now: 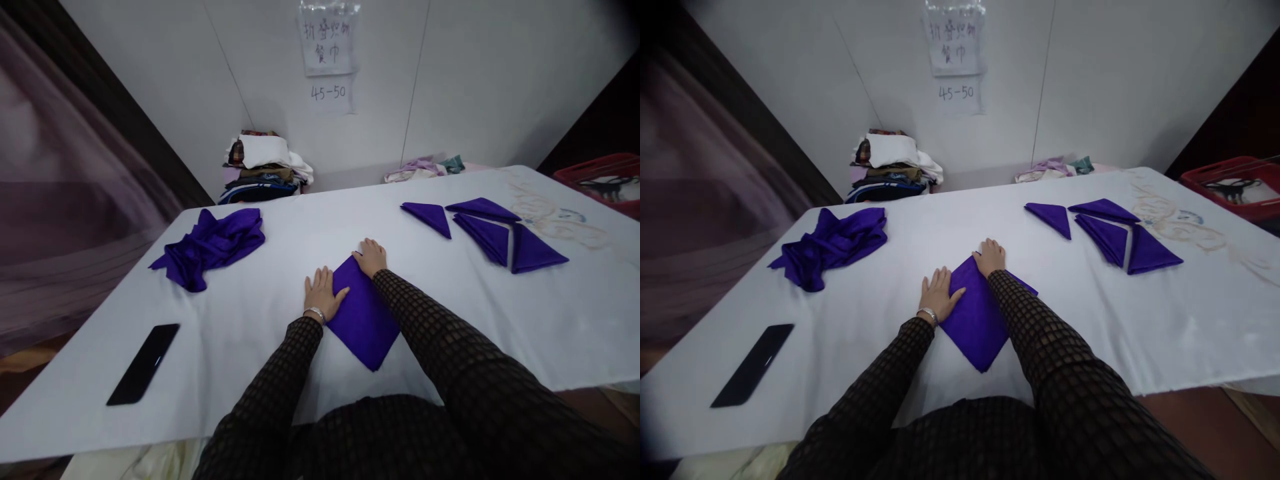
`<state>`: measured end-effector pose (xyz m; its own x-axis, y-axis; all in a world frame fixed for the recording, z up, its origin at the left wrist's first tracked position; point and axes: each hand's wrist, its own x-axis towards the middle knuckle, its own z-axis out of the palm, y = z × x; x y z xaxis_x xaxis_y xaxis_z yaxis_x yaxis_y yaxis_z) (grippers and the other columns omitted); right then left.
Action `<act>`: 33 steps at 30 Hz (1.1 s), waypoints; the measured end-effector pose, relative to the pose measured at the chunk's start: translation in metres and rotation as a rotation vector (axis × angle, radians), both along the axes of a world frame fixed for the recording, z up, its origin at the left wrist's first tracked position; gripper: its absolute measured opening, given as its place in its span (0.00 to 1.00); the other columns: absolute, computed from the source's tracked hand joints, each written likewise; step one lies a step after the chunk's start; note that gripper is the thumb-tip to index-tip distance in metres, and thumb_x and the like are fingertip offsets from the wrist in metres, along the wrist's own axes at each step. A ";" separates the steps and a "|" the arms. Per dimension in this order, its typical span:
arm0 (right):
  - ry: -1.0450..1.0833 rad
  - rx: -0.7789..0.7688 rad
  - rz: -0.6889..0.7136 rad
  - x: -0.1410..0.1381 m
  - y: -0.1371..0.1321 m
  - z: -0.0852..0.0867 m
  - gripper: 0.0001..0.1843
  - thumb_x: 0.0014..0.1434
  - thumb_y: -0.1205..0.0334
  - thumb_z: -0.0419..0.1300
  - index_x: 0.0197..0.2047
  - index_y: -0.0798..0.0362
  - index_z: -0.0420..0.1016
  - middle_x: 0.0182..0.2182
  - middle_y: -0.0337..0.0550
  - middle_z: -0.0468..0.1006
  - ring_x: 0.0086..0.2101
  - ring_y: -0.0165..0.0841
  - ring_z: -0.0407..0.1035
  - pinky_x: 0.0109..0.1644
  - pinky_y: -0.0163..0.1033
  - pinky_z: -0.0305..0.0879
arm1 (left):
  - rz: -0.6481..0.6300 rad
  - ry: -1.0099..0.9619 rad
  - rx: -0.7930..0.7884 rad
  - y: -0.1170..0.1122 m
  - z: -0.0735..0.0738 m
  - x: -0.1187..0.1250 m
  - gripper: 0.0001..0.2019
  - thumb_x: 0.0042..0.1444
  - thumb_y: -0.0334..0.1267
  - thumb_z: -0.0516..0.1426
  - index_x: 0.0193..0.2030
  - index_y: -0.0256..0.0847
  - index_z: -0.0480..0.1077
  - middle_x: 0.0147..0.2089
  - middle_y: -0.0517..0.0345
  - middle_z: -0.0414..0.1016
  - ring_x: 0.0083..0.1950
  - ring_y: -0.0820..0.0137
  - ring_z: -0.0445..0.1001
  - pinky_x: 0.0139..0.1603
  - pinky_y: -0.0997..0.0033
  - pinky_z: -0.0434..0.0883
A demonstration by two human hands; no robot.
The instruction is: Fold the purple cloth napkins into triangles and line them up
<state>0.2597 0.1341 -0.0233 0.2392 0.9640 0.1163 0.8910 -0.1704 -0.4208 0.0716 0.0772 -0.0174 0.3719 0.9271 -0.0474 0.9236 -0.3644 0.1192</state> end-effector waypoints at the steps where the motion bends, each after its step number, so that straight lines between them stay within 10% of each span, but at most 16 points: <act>1: 0.000 0.003 0.001 0.000 0.000 0.000 0.24 0.64 0.51 0.49 0.57 0.55 0.65 0.63 0.53 0.59 0.62 0.44 0.48 0.62 0.50 0.42 | 0.012 0.004 0.002 -0.004 0.001 -0.003 0.40 0.58 0.64 0.34 0.69 0.37 0.47 0.72 0.49 0.43 0.72 0.57 0.39 0.69 0.45 0.39; 17: -0.005 0.019 0.012 0.002 0.001 -0.007 0.24 0.63 0.51 0.49 0.56 0.57 0.67 0.62 0.54 0.60 0.61 0.45 0.49 0.62 0.50 0.42 | 0.110 0.042 -0.014 -0.045 0.002 -0.049 0.38 0.60 0.61 0.38 0.69 0.37 0.47 0.72 0.49 0.43 0.72 0.58 0.40 0.69 0.46 0.42; 25: 0.281 -0.017 0.024 0.011 0.005 0.011 0.24 0.64 0.52 0.48 0.57 0.54 0.67 0.61 0.52 0.63 0.62 0.44 0.51 0.63 0.54 0.43 | 0.188 -0.118 0.056 -0.052 0.002 -0.065 0.26 0.62 0.39 0.42 0.67 0.38 0.52 0.69 0.50 0.54 0.70 0.65 0.51 0.68 0.56 0.51; 33: 0.508 0.154 0.369 0.056 -0.077 0.031 0.24 0.59 0.60 0.53 0.58 0.51 0.67 0.53 0.46 0.73 0.54 0.36 0.65 0.60 0.47 0.57 | -0.336 -0.080 0.085 -0.068 0.017 -0.059 0.30 0.52 0.26 0.47 0.63 0.45 0.61 0.69 0.58 0.55 0.71 0.65 0.46 0.70 0.50 0.41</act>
